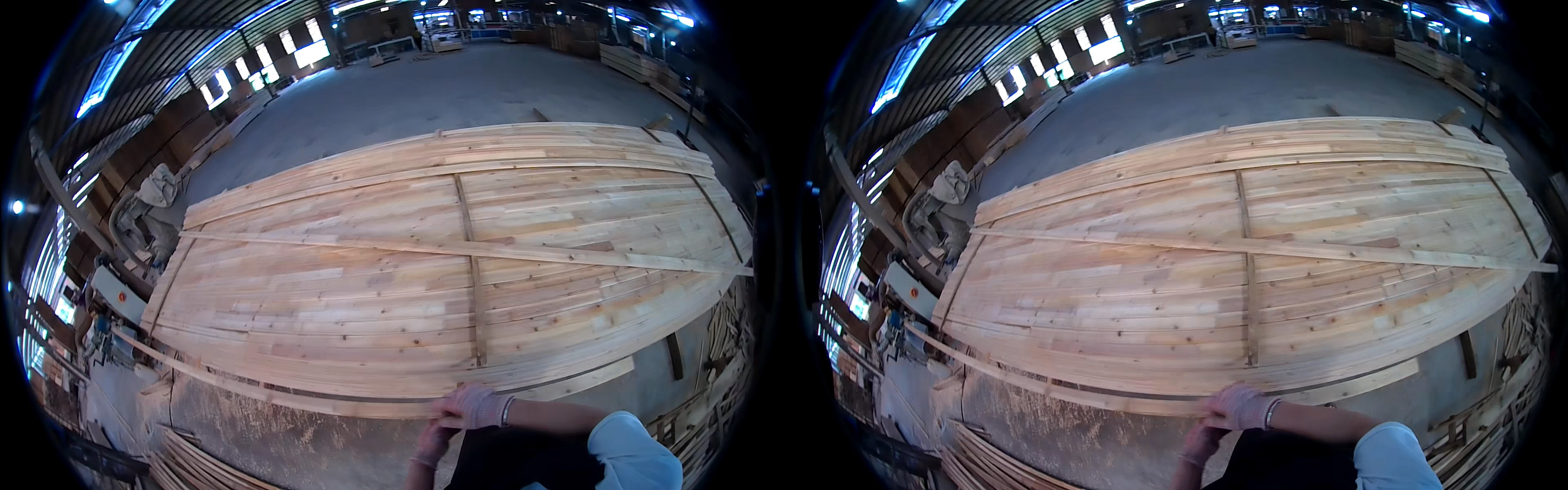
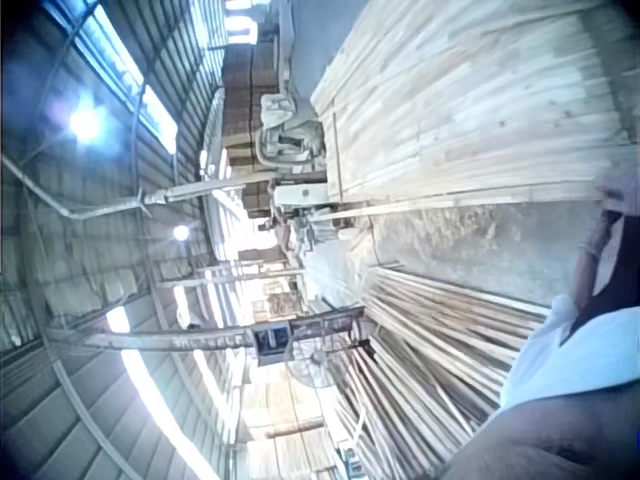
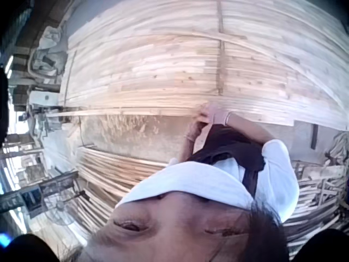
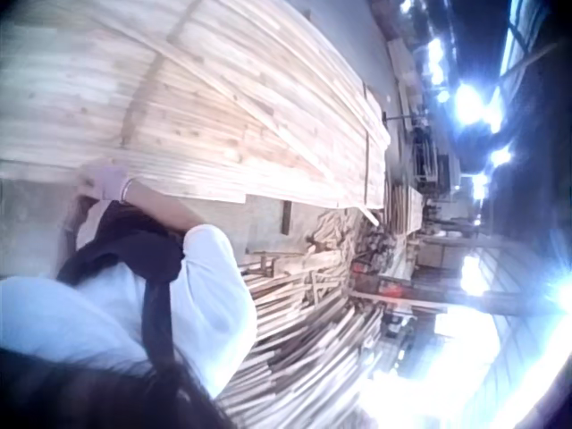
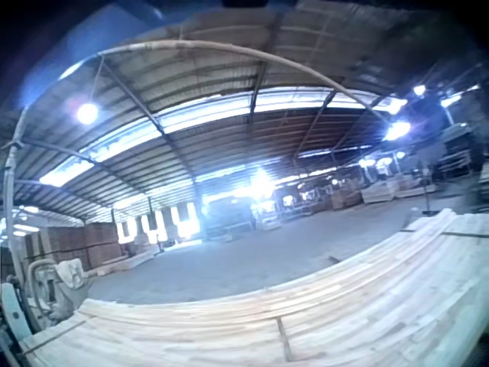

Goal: The person lifts long pieces of wood from a large stack and moves them one at a time to a different area or stack.

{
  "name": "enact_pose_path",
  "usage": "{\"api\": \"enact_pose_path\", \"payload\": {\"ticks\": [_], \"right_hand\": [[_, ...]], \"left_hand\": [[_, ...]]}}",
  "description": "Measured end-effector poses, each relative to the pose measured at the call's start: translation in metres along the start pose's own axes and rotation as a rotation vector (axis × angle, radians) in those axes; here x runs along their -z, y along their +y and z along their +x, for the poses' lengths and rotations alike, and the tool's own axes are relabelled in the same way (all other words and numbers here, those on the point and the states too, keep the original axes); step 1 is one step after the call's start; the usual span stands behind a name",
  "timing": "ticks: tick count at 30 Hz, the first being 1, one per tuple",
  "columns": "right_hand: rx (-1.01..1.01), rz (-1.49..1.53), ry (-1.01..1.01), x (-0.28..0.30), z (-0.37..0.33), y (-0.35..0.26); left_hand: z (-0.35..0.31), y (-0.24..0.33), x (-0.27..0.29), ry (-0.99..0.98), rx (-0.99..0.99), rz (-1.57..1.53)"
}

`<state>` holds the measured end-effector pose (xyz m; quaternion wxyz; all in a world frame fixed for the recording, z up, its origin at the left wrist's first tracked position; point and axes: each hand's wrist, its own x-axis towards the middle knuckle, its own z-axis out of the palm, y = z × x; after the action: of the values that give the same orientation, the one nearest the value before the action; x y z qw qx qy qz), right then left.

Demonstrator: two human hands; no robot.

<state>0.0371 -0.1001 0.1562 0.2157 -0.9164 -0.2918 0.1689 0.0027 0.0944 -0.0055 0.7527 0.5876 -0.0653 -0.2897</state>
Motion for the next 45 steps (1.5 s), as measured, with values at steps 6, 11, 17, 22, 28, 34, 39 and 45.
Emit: {"api": "enact_pose_path", "payload": {"ticks": [6,11,17,22,28,34,39,45], "right_hand": [[-0.485,-0.042,-0.172,0.036,-0.111,0.063],[-0.684,0.11,-0.235,0.043,-0.16,0.067],[-0.418,0.304,-0.104,0.009,-0.073,0.029],[-0.023,0.297,0.059,0.011,-0.028,0.011],[-0.053,-0.09,-0.068,0.066,-0.033,0.082],[-0.497,-0.188,0.184,0.132,-0.085,0.239],[-1.072,-0.682,0.02,0.184,-0.153,0.365],[-1.228,-0.804,0.077,0.167,-0.171,0.4]], "left_hand": [[-0.047,0.052,0.078,0.386,0.089,-0.511],[-0.062,0.099,0.139,0.834,-0.039,-0.583],[-0.047,0.077,0.058,0.45,0.091,-0.564],[-0.018,0.045,0.009,0.062,0.296,-0.494],[-0.007,0.026,0.11,0.64,0.174,-0.697],[-0.011,0.049,0.191,1.267,0.161,-0.678],[0.034,0.034,0.152,1.166,0.278,-0.676],[0.048,-0.01,0.098,0.809,0.353,-0.841]]}}
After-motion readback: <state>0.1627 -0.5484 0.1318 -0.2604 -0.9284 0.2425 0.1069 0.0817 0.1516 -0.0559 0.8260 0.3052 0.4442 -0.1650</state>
